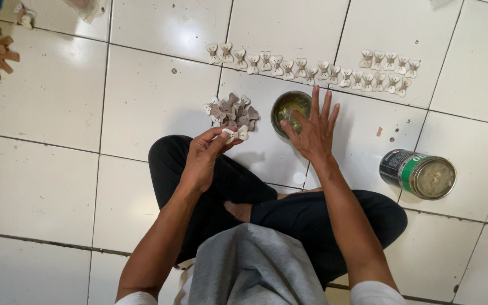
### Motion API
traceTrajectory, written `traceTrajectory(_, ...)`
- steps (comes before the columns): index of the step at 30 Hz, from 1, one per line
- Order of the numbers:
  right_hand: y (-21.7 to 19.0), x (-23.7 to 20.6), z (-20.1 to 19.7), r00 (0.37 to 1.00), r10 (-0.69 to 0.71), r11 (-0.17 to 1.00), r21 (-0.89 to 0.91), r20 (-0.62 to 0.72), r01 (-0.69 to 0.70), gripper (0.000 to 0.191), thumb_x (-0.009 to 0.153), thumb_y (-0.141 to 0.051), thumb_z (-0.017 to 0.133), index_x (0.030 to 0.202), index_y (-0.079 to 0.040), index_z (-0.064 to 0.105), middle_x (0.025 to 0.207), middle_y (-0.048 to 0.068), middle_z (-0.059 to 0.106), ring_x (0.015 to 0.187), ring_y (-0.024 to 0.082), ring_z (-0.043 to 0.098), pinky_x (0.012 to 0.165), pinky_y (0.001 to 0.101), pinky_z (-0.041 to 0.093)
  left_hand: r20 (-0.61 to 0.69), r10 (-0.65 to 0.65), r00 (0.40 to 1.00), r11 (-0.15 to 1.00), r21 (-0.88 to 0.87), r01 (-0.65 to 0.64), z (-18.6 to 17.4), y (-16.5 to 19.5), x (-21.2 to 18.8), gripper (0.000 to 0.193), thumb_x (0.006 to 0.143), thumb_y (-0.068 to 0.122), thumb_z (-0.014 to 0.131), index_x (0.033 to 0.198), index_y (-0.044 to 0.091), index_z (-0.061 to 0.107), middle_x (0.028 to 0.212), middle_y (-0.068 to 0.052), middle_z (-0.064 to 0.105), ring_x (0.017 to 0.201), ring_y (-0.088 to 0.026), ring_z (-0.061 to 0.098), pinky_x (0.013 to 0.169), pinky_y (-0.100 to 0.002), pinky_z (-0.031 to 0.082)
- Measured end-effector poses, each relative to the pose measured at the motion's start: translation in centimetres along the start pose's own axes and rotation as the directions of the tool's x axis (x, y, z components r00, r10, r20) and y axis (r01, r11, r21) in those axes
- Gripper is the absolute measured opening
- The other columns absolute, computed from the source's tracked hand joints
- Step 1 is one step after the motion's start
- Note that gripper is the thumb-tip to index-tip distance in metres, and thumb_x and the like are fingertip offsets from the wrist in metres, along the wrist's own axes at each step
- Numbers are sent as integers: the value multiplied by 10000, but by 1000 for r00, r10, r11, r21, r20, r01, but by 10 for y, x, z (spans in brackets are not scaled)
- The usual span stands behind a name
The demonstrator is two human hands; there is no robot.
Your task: The person sits on the floor of a shoe workshop and applies glue from a bowl to small white flower-shaped shoe decorations, pressing the parts together by hand. They place the finished decorations in rows on the floor and pick up new parts from a pile to repeat the process.
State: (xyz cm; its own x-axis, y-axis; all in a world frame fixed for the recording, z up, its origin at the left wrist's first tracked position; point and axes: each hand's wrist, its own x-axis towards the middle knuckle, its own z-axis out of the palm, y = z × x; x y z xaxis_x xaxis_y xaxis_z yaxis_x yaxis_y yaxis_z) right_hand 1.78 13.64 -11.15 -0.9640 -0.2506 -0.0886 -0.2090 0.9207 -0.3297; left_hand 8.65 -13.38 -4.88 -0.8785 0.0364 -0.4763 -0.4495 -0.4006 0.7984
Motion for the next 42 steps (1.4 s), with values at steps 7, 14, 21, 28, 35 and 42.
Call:
traceTrajectory(7,-9,-40,-11,997,-56,995,86,46,52,342,893,-437,741,998,-122,824,1711,211,240,1579,452,77,1254,628,36,59,73,996,995,-70,-69,13,7,-7,276,1037,210,620,1188,3,720,1152,-107,751,1094,-245,723,1073,-367,532)
traceTrajectory(14,-67,-97,-80,957,-118,907,364,-266,213,262,953,-172,746,1206,-105,759,1634,215,390,1566,434,297,1282,543,307,87,123,989,987,-118,-113,26,11,-26,241,1039,167,607,1190,10,710,1146,-90,744,1103,-254,725,1032,-354,538)
traceTrajectory(21,-127,-105,-104,827,-324,906,102,-459,411,400,991,-53,718,1376,-161,711,1647,221,319,1565,433,289,1307,551,314,139,260,956,965,-80,-251,46,14,-49,246,1063,157,588,1219,8,706,1124,-92,751,1114,-189,707,1021,-326,530)
traceTrajectory(28,-128,-108,-107,810,-390,920,-146,-438,364,489,962,-52,736,1416,-233,705,1660,182,330,1561,425,269,1276,619,286,75,110,991,965,229,-125,58,38,-75,283,1093,165,580,1276,8,729,837,-195,598,866,-225,464,841,-369,391)
traceTrajectory(35,-125,-120,-107,807,-434,900,-218,-400,377,499,939,-74,722,1415,-220,703,1651,164,335,1551,426,238,1263,628,269,149,337,930,941,-32,-336,62,31,-71,258,1071,183,573,1206,8,707,1034,-62,763,1029,-122,712,993,-282,566)
traceTrajectory(42,-120,-121,-107,804,-400,916,-186,-440,354,479,968,-73,739,1423,-220,721,1682,170,294,1581,420,207,1298,611,249,151,286,946,956,17,-291,59,12,-65,263,1081,171,580,1217,-12,711,1032,-123,762,1054,-172,713,1002,-303,559)
